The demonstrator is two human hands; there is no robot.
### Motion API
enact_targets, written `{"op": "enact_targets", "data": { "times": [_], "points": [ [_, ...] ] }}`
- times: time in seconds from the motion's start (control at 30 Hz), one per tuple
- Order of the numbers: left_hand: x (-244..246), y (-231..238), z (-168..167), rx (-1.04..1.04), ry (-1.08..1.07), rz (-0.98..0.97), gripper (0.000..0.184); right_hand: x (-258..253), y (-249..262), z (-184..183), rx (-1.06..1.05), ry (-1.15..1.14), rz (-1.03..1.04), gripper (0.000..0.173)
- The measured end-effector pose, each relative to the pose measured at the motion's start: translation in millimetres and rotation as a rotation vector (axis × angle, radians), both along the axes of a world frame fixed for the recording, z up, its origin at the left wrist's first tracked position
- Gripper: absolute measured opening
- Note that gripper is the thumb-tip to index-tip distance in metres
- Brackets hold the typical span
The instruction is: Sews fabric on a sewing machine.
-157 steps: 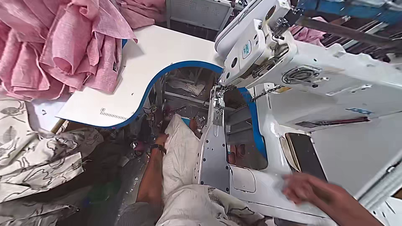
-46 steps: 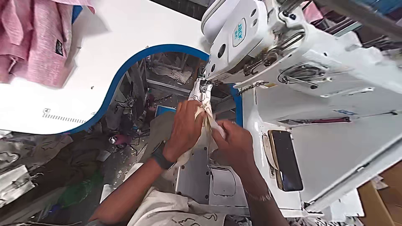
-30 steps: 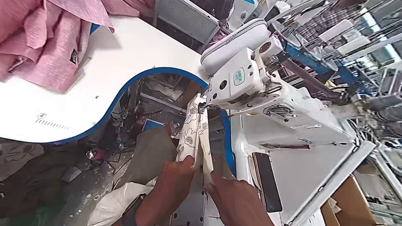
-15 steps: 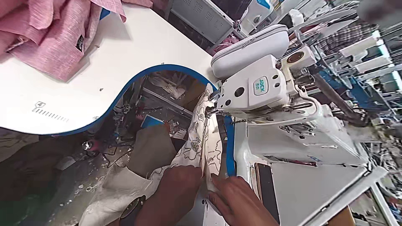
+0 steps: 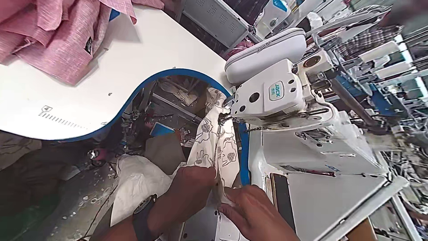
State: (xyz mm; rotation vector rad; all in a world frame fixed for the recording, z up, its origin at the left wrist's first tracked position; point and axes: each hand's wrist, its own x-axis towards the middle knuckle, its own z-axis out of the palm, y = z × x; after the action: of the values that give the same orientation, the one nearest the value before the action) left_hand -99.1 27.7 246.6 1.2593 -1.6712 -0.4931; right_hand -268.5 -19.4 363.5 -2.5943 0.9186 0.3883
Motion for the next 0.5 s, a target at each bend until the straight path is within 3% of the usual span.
{"op": "enact_targets", "data": {
  "times": [0.1,0.3,0.43,0.5],
  "points": [
    [2,-22,-12,-0.165,0.048,-0.019,0.023,-7,-4,-8,0.052,-0.119,0.038,0.038],
    [12,-11,14,0.167,-0.053,-0.028,0.019,1,4,4,-0.054,-0.078,-0.041,0.028],
    [-3,6,5,0.029,-0.096,0.079,0.017,22,30,-3,-0.405,0.002,-0.090,0.010],
    [-6,5,1,0.003,-0.096,0.126,0.018,39,41,-16,-0.631,0.010,-0.170,0.011]
  ]
}}
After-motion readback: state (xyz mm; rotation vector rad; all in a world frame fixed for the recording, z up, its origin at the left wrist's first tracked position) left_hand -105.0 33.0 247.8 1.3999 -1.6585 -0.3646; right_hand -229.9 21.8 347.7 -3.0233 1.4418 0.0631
